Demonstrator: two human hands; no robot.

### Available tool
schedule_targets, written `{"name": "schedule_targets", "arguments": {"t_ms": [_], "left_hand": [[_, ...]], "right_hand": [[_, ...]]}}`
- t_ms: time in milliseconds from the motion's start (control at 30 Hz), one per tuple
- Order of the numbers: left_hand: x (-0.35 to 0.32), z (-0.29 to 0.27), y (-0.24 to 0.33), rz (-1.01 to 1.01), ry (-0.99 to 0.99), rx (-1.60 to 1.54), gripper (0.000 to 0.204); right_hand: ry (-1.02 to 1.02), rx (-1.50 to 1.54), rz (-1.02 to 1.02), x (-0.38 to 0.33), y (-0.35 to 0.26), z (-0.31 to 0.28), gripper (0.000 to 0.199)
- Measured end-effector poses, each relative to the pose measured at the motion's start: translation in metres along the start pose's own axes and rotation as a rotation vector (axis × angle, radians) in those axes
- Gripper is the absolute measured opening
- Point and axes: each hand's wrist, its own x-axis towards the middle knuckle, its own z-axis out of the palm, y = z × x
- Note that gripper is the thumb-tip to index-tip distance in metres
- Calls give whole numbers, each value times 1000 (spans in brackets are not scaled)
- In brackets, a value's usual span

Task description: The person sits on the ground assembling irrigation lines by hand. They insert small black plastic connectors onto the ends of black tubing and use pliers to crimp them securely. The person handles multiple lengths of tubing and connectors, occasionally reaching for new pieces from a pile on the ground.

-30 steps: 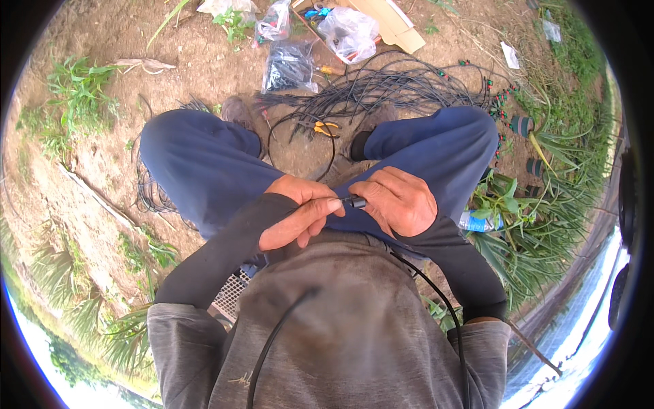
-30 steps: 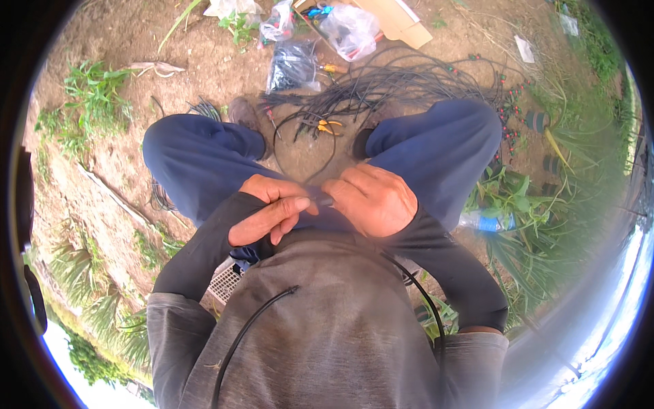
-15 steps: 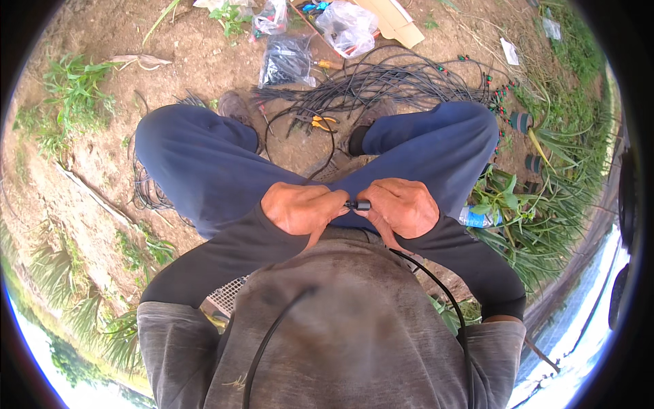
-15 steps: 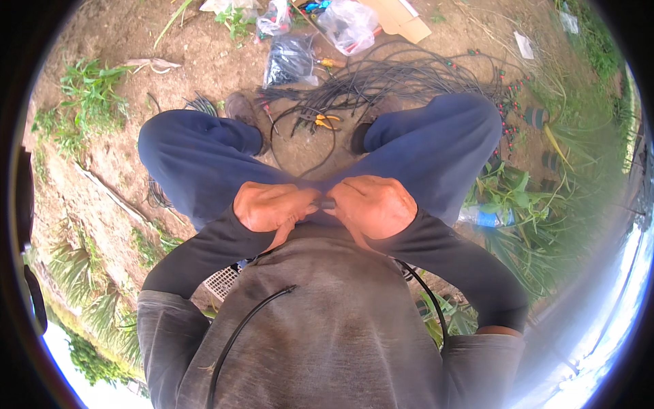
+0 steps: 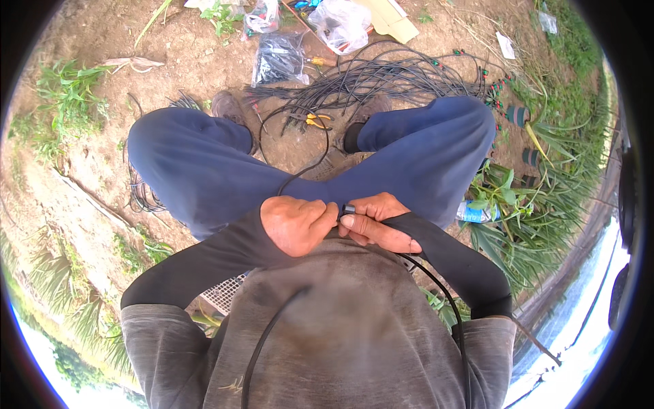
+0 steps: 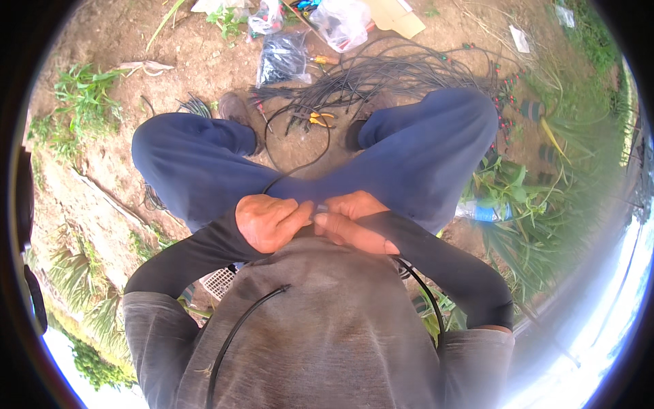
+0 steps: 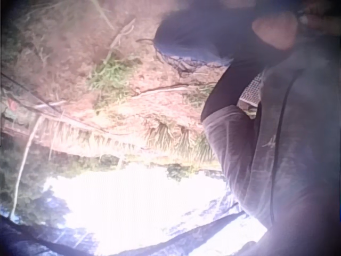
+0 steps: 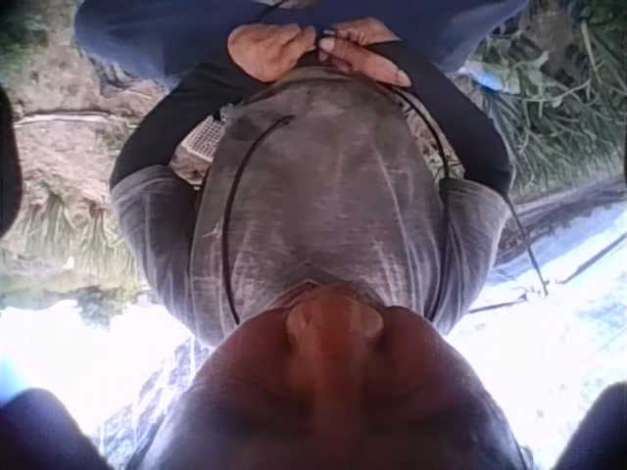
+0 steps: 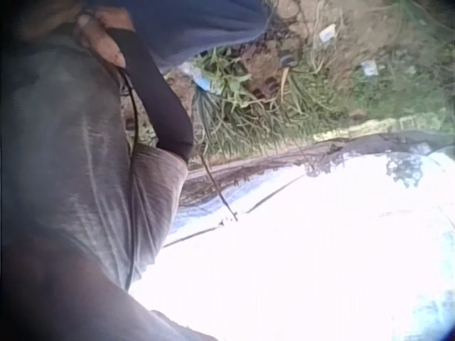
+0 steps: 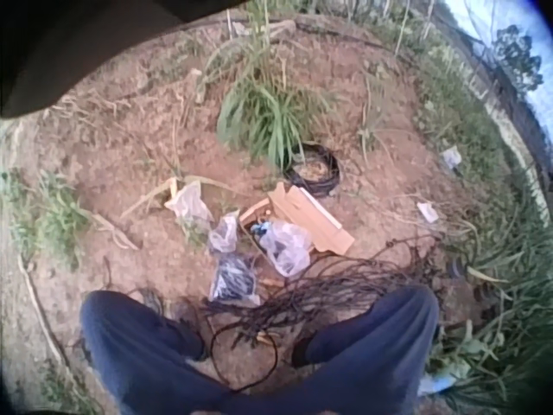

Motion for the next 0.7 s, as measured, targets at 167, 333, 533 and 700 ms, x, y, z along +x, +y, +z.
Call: {"name": "schedule_targets", "arguments": {"t_ms": [167,333,533,700], "left_hand": [[17,-17,-4,-270,-30,-217,26],[19,-20,-4,-419,-52,-335,16],[27,-25,2,-554,-254,-543,10],[27,-28,8,-537,-76,-371,14]], "right_hand": [[90,153,-56,-3,-16,-6,35],[491,-332,-496,-9,-18,0,42],[474,-794,-821,0,-20,-15,53],[344,-168,-447,-9,-11,-12,34]]}}
